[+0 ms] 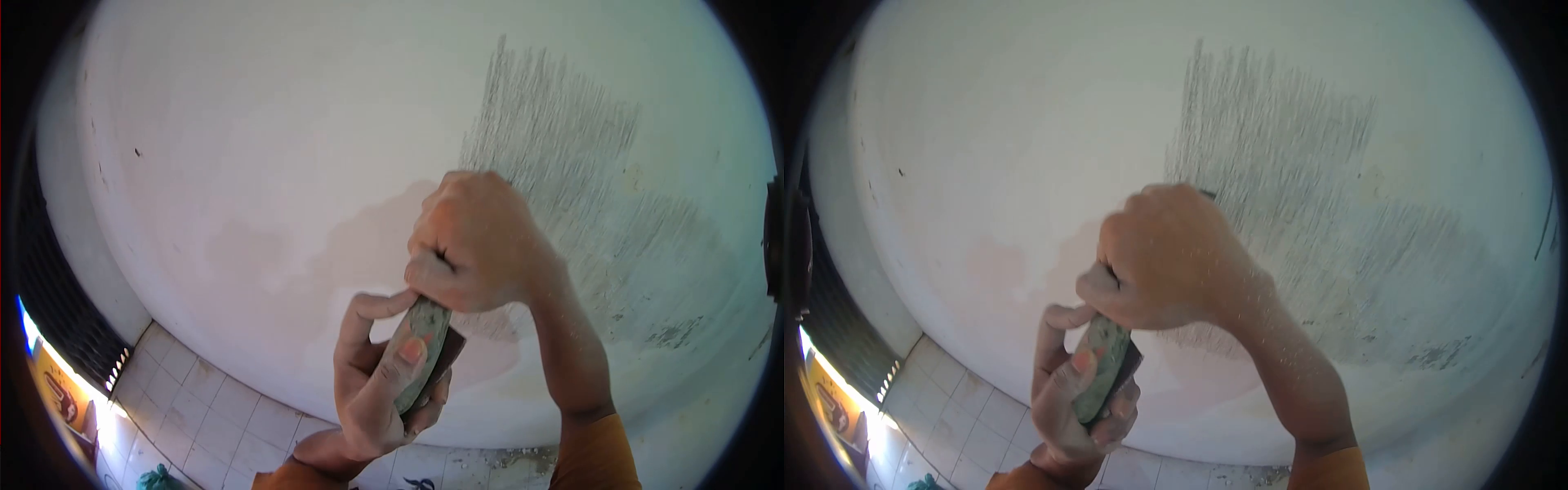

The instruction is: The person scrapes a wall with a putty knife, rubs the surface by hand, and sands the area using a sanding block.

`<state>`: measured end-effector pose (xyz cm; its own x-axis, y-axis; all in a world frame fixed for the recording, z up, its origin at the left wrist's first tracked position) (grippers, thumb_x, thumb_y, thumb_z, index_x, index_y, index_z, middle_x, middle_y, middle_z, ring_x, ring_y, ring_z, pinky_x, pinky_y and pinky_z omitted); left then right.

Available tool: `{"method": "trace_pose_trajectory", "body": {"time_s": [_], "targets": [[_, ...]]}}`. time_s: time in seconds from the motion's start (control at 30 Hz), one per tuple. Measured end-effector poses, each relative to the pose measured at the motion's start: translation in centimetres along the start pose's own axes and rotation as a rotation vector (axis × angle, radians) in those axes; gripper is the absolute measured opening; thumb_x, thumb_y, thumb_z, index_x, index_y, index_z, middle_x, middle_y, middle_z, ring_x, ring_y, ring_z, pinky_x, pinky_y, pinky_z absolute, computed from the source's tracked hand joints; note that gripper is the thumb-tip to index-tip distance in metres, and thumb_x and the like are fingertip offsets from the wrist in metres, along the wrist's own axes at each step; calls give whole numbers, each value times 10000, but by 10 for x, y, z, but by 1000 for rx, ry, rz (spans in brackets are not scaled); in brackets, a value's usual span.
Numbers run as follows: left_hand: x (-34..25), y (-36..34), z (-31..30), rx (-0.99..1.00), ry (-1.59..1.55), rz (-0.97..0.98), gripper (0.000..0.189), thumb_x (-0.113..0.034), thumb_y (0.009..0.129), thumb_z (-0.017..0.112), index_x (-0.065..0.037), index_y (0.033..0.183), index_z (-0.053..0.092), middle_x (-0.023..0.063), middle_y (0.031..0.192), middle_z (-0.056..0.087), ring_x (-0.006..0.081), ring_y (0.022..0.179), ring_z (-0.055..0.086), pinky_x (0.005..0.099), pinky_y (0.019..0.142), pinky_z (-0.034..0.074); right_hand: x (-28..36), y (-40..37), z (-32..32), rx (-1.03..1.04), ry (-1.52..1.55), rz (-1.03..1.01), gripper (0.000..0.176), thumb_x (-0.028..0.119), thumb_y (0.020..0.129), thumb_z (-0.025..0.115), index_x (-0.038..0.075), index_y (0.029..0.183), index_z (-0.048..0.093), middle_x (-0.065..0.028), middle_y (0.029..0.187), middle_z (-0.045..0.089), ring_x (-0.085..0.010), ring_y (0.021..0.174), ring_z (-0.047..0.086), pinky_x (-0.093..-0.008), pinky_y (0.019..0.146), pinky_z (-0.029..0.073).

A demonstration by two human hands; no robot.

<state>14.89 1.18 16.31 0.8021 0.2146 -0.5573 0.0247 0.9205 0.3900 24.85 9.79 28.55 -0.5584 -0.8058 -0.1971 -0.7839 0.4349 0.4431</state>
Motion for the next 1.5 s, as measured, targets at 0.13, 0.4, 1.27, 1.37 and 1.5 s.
{"method": "trace_pose_trajectory", "body": {"time_s": [0.13,0.4,1.27,1.37,1.5], "targets": [[26,-3,-18,-115,154,40,244,-153,922,510,-50,1128,433,178,743,534,109,405,474,180,250,256,-2,-19,32,-55,-106,-99,190,202,589,563,89,438,538,-58,463,459,-232,520,457,-327,622,418],[25,10,-15,-95,172,116,223,-165,928,501,-40,1103,443,187,752,566,96,380,463,189,249,251,-5,-14,19,-76,-243,-360,218,247,673,597,71,545,606,-49,537,511,-215,603,497,-329,685,443],[20,25,-6,-224,291,180,465,-151,875,458,107,1255,382,204,816,543,93,359,426,186,242,252,-17,-2,22,-212,-217,-195,246,252,609,547,60,456,559,-81,462,476,-240,519,468,-355,562,427],[9,20,2,-173,230,129,468,-169,877,449,138,1228,415,195,725,546,76,317,372,183,235,230,-10,-1,20,-91,-191,-168,267,258,626,549,57,450,551,-99,469,471,-246,517,466,-374,538,420],[-7,24,12,-145,195,138,473,-187,872,469,157,1195,432,157,633,538,56,291,338,177,236,229,-9,15,-11,-200,-190,-57,286,273,634,563,62,442,550,-105,461,454,-239,518,463,-369,534,421]]}}
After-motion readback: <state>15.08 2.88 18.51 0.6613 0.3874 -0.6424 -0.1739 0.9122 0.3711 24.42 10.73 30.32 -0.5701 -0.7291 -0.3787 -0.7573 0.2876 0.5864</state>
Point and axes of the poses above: each hand's wrist, its own y-axis towards the middle knuckle, its own z-axis out of the palm, x = y × z, the point moved 1 cm from there along y, towards the middle knuckle
